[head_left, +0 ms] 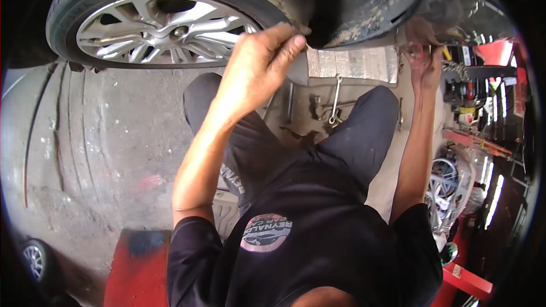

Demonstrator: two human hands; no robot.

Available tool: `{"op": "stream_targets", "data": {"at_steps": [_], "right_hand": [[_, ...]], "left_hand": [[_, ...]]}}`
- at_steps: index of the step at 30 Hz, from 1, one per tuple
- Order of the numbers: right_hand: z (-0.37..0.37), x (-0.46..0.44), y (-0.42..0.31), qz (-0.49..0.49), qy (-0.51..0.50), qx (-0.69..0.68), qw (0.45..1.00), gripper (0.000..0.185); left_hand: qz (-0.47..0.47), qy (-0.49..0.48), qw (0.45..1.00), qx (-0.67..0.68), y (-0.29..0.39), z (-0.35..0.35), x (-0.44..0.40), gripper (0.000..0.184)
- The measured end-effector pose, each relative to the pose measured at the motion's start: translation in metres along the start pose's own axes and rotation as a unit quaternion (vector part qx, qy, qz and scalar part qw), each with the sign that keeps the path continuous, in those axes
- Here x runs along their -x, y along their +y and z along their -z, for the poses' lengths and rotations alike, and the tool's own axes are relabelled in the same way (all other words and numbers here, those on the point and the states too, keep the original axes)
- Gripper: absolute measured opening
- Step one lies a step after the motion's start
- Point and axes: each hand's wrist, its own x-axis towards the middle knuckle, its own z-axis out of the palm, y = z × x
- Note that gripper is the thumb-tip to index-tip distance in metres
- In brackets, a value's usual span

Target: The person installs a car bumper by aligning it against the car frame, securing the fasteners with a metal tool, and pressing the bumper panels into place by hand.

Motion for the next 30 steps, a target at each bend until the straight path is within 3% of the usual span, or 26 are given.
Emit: {"op": "stream_targets", "data": {"at_steps": [3, 5, 7, 9, 11, 12, 15, 17, 20, 22, 23, 24, 25, 30], "right_hand": [[0.0, 0.002, 0.003, 0.037, -0.033, 0.031, 0.998, 0.051], [0.003, -0.001, 0.005, 0.04, -0.001, 0.056, 0.998, 0.047], [-0.01, 0.002, 0.006, 0.058, 0.041, 0.081, 0.994, 0.043], [-0.02, 0.005, 0.009, 0.064, 0.066, 0.085, 0.992, 0.037], [-0.018, 0.001, 0.014, 0.084, 0.083, 0.089, 0.989, 0.037], [-0.024, 0.002, 0.012, 0.104, 0.087, 0.117, 0.984, 0.04], [-0.02, -0.001, 0.021, 0.127, 0.127, 0.159, 0.971, 0.061], [-0.027, 0.009, 0.004, 0.138, 0.066, 0.142, 0.978, 0.071], [-0.019, 0.009, 0.024, 0.126, 0.06, 0.036, 0.99, 0.081], [-0.003, 0.005, 0.04, 0.199, 0.033, 0.169, 0.965, 0.08], [0.006, 0.001, 0.043, 0.217, 0.018, 0.207, 0.954, 0.082], [0.015, -0.002, 0.043, 0.236, 0.004, 0.244, 0.941, 0.083], [0.015, 0.007, 0.044, 0.239, -0.025, 0.268, 0.933, 0.084], [0.025, 0.001, 0.058, 0.265, -0.051, 0.232, 0.935, 0.085]], "left_hand": [[-0.088, 0.019, 0.993, -0.072, 0.0, -0.016, -0.01, 0.018], [-0.01, -0.135, 0.956, -0.258, -0.023, -0.043, -0.013, 0.018], [0.044, -0.259, 0.892, -0.367, -0.093, -0.097, -0.006, 0.021], [0.003, -0.308, 0.854, -0.419, -0.2, -0.147, 0.021, 0.022], [0.212, -0.447, 0.762, -0.417, -0.255, -0.179, 0.025, 0.03], [0.219, -0.365, 0.785, -0.45, -0.292, -0.192, 0.047, 0.034], [0.322, -0.356, 0.731, -0.485, -0.297, -0.198, 0.06, 0.031], [0.298, -0.392, 0.715, -0.496, -0.322, -0.199, 0.063, 0.028], [0.302, -0.363, 0.722, -0.506, -0.356, -0.217, 0.067, 0.032], [0.3, -0.351, 0.714, -0.527, -0.395, -0.224, 0.091, 0.027], [0.269, -0.299, 0.709, -0.58, -0.445, -0.222, 0.115, 0.026], [0.298, -0.213, 0.7, -0.613, -0.379, -0.232, 0.099, 0.028], [0.37, -0.191, 0.685, -0.598, -0.364, -0.237, 0.09, 0.029], [0.395, -0.252, 0.665, -0.582, -0.353, -0.22, 0.084, 0.027]]}}
